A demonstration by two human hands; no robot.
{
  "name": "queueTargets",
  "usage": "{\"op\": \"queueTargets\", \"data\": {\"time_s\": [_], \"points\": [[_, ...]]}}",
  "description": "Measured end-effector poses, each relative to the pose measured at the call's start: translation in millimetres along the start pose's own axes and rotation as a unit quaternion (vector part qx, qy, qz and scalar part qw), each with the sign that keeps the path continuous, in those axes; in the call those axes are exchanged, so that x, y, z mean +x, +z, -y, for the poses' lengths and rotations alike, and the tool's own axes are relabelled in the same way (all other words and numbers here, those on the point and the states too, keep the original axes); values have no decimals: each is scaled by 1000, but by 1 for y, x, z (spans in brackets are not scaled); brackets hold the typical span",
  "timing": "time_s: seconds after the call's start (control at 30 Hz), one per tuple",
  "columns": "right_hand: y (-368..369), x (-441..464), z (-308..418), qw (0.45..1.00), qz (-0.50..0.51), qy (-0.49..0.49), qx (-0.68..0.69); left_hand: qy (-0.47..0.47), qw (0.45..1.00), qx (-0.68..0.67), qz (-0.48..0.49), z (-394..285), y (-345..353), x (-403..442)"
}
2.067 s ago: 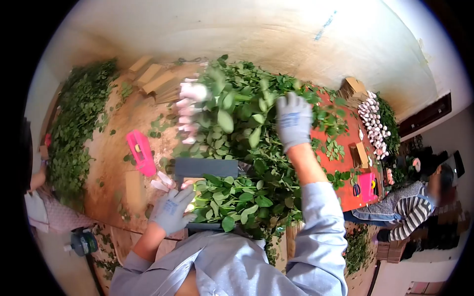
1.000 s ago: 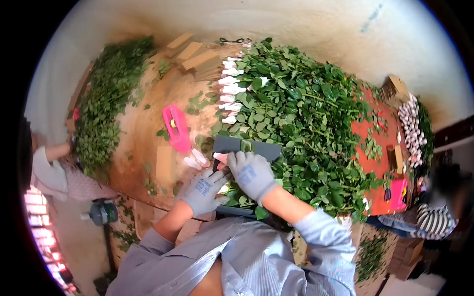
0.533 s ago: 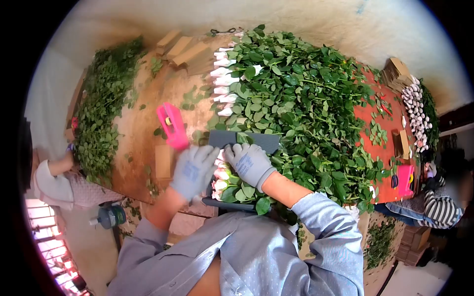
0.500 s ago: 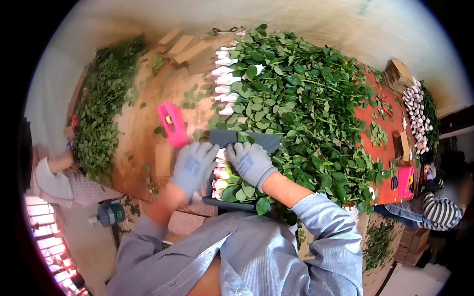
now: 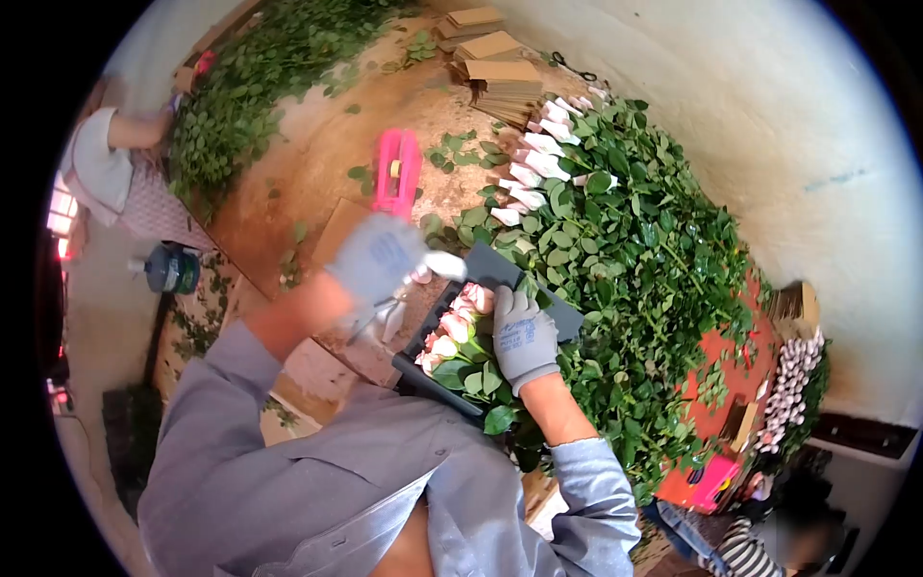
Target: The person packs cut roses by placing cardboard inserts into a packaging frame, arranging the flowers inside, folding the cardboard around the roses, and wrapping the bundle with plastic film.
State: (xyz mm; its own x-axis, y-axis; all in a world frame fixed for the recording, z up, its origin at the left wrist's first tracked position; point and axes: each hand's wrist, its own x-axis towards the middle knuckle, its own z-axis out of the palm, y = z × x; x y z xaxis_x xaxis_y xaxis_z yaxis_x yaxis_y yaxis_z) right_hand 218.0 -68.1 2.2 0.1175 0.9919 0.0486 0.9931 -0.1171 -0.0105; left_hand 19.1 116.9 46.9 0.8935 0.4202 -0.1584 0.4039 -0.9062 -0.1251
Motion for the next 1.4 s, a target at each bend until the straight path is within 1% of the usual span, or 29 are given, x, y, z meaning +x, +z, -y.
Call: {"op": "queueTargets", "data": {"time_s": [0.07, 0.1, 0.13, 0.17, 0.2, 0.23, 0.27, 0.33, 0.37, 0.4, 0.47, 0.5, 0.53, 0.6, 0.63, 0.7, 0.77, 0.83, 0.87, 0.93, 1.0, 1.03, 1.07, 1.13, 1.23, 1.3, 1.33, 1.4], "points": [[0, -1, -1, 999, -6, -28, -21, -43, 999, -12, 24, 23, 13, -23], [-4, 0, 0, 998, 9, -51, -48, -51, 998, -18, 22, 19, 13, -28], [-6, 0, 2, 994, 23, -72, -75, -44, 993, -102, 27, 11, 14, -37], [0, -2, -1, 990, 3, -97, -98, -35, 982, -184, 33, 3, 15, -45], [-2, 0, 1, 990, 4, -102, -99, -39, 981, -187, 33, -10, 14, -47], [-7, -1, 4, 987, 9, -105, -117, -79, 951, -300, 19, -29, 10, -43], [-10, -2, 7, 985, 15, -106, -135, -115, 906, -408, 6, -46, 8, -40], [-14, -1, 10, 985, 33, -105, -136, -151, 867, -473, -32, -73, 24, -32], [-16, -1, 11, 984, 37, -107, -138, -167, 837, -512, -94, -87, 41, -26], [-17, -2, 11, 983, 39, -108, -140, -166, 836, -515, -92, -92, 39, -23], [-16, -1, 11, 983, 53, -99, -143, -199, 832, -516, -39, -98, 34, -15], [-17, 0, 11, 984, 58, -96, -142, -207, 820, -532, -54, -102, 37, -11], [-18, 1, 12, 984, 62, -92, -140, -206, 820, -531, -53, -104, 40, -8], [-18, 3, 11, 988, 49, -86, -118, -259, 803, -535, -39, -109, 42, -2], [-16, 5, 10, 992, 29, -84, -94, -258, 805, -533, -39, -110, 41, 0], [-15, 7, 10, 994, 10, -79, -70, -274, 777, -565, -33, -111, 37, 2], [-14, 6, 10, 998, -17, -59, -22, -271, 774, -571, -35, -112, 50, 5], [-19, 5, 14, 999, -13, -46, -12, -269, 770, -578, -37, -110, 54, 5], [-21, 5, 15, 999, -11, -34, -3, -265, 740, -618, -10, -108, 54, 5], [-20, 4, 18, 999, -3, -38, -8, -260, 707, -657, 18, -108, 58, 3], [-18, 1, 19, 999, 4, -41, -16, -262, 728, -634, -2, -110, 66, 4], [-15, 0, 19, 998, -18, -60, -12, -262, 734, -626, -9, -110, 66, 4], [-14, -1, 20, 996, -40, -79, -8, -259, 752, -607, -14, -110, 65, 4], [-14, -1, 23, 996, -22, -75, -31, -253, 768, -588, -18, -110, 61, 2], [-12, -1, 27, 997, 5, -59, -55, -252, 753, -607, -34, -110, 61, 0], [-11, 0, 29, 996, 21, -60, -59, -248, 767, -586, -81, -112, 65, 0], [-10, 0, 30, 996, 23, -61, -60, -249, 766, -587, -80, -112, 68, 0], [-10, 1, 31, 995, 58, -49, -69, -230, 766, -597, -68, -112, 72, 2]]}}
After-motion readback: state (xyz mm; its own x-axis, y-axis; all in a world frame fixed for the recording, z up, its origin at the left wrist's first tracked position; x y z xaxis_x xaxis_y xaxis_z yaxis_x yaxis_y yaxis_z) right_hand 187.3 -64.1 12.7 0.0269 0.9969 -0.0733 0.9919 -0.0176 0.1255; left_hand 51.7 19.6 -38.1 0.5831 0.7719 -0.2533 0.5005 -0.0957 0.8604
